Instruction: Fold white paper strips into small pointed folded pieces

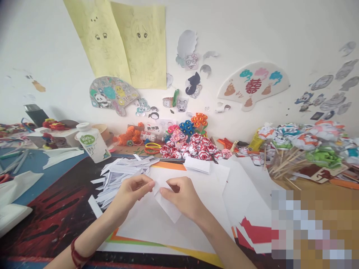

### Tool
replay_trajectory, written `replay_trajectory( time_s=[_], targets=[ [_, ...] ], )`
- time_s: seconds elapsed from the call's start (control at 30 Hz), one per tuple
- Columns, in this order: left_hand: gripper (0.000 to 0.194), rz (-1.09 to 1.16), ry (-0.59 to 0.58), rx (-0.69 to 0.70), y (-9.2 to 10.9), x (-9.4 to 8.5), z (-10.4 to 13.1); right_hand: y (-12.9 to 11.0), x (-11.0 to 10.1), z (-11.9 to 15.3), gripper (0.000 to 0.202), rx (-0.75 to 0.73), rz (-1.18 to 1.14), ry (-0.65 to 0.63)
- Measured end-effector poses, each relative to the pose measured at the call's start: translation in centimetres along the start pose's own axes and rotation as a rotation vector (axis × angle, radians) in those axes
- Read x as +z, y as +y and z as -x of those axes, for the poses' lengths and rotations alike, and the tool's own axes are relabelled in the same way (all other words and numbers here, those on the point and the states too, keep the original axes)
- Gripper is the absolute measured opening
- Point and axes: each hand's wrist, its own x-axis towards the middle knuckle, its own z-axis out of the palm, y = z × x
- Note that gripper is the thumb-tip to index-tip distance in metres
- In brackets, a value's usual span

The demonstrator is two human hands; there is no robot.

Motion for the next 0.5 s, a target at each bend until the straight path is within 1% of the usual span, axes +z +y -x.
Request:
replay_trajectory(
  time_s=[0.13,0.3,0.5],
  targets=[
    [0.026,-0.026,0.012,0.012,0.03,-0.05,-0.02,-0.12,-0.07,0.02,0.040,-0.003,0.002,-0.010],
    [0.025,-0.005,-0.049,0.004,-0.02,0.01,0.04,-0.21,0.02,0.03,0.042,-0.006,0.005,0.003],
    [0.026,0.103,-0.029,0.013,-0.38,0.35,0.22,-0.24,0.15,0.03,0.042,-0.015,-0.013,0.011]
  ],
)
